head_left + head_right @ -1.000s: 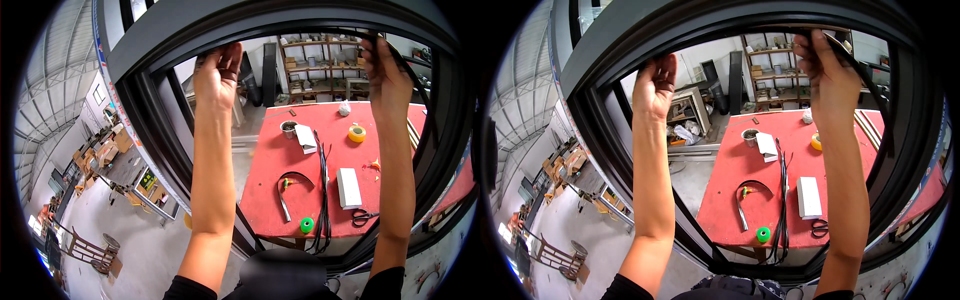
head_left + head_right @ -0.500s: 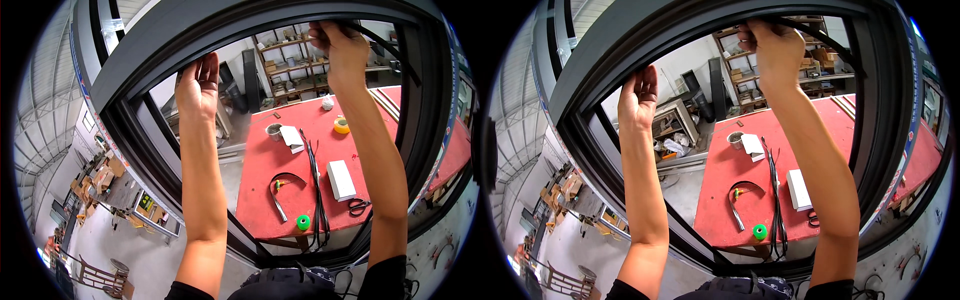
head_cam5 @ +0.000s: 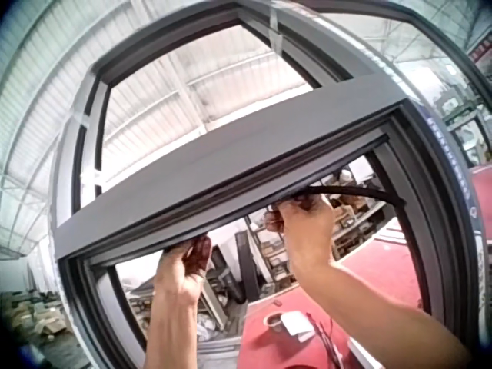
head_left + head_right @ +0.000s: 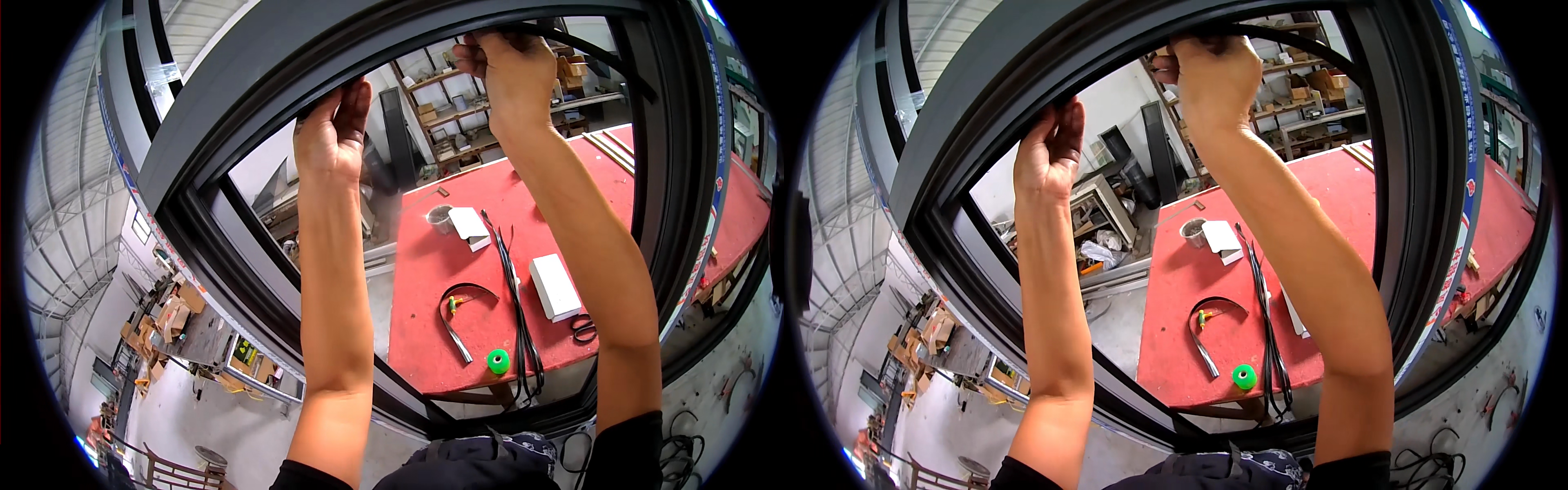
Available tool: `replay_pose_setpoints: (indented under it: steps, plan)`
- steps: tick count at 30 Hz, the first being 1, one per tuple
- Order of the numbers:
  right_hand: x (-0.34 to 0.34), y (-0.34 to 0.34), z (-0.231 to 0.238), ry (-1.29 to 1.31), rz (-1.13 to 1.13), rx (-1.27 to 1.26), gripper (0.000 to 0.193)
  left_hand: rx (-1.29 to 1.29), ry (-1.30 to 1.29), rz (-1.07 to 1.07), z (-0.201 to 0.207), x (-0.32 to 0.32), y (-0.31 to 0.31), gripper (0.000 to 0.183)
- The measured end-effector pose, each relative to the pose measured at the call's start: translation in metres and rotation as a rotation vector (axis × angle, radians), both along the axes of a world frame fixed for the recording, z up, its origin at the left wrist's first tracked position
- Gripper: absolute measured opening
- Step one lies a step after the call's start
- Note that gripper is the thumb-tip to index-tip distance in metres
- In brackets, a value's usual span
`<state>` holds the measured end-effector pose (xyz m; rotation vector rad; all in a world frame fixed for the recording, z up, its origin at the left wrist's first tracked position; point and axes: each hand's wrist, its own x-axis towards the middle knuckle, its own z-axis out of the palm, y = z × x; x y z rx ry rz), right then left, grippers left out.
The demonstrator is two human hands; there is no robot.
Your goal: The person installs a black rubber seal into the grooves of a metal window frame. They pull the seal from a coil on the floor, press it into the frame tracks by hand, and use scissors to cut the seal to length at the corners.
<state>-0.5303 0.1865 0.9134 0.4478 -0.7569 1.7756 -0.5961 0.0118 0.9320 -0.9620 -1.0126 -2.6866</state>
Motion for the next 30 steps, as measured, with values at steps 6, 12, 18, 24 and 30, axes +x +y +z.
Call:
replay_pose_setpoints:
  steps: [6,12,18,24,30]
  plan:
    - [0.000,-0.007,-0.003,-0.079,0.045,-0.028,0.013,-0.029,0.058,-0.194,-0.009,0.010,0.019,0.021]
    - [-0.007,-0.020,0.001,-0.052,0.179,-0.028,0.009,-0.025,0.052,-0.002,-0.003,0.011,0.036,0.022]
    - [-0.014,-0.024,-0.001,0.035,0.215,-0.024,0.009,-0.091,0.023,0.043,-0.009,-0.007,-0.006,0.020]
    - [-0.013,-0.016,0.001,-0.037,0.210,0.012,0.006,0.090,-0.072,0.231,-0.018,-0.046,-0.116,0.023]
    - [-0.020,-0.037,0.003,-0.053,0.297,0.000,0.005,0.195,-0.213,0.146,-0.013,-0.026,-0.116,0.027]
